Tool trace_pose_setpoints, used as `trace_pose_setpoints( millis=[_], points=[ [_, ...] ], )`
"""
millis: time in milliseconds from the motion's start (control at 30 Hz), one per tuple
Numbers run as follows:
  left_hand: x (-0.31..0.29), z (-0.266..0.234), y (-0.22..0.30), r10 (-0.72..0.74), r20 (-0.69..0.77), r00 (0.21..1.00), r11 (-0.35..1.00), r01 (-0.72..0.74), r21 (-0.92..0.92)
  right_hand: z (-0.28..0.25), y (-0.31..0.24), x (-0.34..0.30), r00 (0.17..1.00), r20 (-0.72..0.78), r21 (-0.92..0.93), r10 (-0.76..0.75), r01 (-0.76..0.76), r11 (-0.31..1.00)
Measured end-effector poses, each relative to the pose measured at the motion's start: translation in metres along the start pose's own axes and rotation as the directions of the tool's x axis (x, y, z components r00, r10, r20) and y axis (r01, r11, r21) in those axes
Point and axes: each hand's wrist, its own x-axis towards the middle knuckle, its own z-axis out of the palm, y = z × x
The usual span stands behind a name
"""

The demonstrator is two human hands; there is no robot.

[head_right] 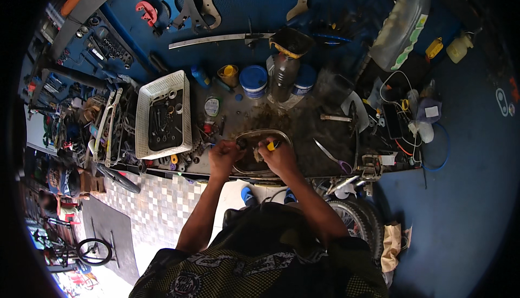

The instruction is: The person uses a yellow-handled tool to scrape and clean a bicycle chain held in a metal tray on a workbench. The person repeatedly scrapes the chain links and rotates the chain to access different sections.

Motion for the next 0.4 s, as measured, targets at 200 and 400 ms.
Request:
trace_pose_setpoints(
  millis=[200, 400],
  points=[
    [-0.004, 0.003, 0.018, -0.19, -0.01, 0.982, 0.969, 0.186, -0.165, -0.01, 0.023, -0.016, 0.94, 0.058, 0.096, -0.337, 0.331, 0.939],
    [0.001, -0.001, 0.003, -0.194, -0.012, 0.981, 0.98, 0.193, -0.055, -0.015, 0.031, -0.01, 0.976, 0.066, -0.195, -0.207, 0.216, 0.957]
  ],
)
